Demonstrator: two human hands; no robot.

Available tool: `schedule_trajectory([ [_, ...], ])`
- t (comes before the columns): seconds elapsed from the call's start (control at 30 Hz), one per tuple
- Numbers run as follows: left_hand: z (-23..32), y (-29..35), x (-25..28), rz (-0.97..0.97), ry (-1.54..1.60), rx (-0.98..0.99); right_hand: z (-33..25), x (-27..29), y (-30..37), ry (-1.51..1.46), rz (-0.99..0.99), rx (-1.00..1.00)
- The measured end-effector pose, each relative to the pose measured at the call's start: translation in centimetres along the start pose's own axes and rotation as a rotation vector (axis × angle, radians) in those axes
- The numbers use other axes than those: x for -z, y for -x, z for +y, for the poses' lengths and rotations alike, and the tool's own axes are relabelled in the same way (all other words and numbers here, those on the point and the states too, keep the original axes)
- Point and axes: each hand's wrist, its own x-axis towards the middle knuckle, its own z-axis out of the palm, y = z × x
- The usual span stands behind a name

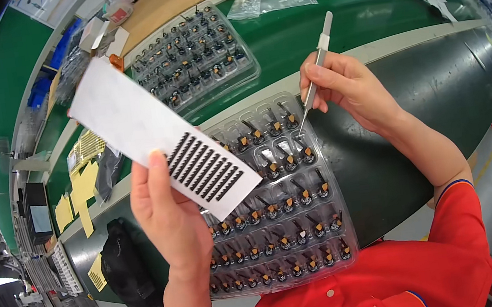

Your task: Using tweezers to place small electronic components into a tray.

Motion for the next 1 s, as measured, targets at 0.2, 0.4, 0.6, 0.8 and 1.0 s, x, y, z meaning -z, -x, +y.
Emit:
schedule_trajectory([
  [0.2,0.6,-0.1,-0.9,0.087,-0.012,-0.071,0.4,0.5,-0.5,0.021,-0.033,-0.001],
  [0.4,0.9,0.0,-0.3,0.092,0.006,-0.083,-1.0,0.8,-1.2,0.053,-0.01,0.048],
  [0.6,0.7,-0.4,0.1,0.086,0.029,-0.039,-1.1,0.1,-1.5,0.065,-0.074,0.021],
  [0.8,0.5,-0.2,0.1,0.069,0.029,-0.012,-1.4,-0.1,-1.8,0.049,-0.091,0.05],
  [1.0,0.2,-0.3,-0.4,0.119,0.016,0.012,-0.9,-0.5,-1.4,0.12,-0.147,0.0],
])
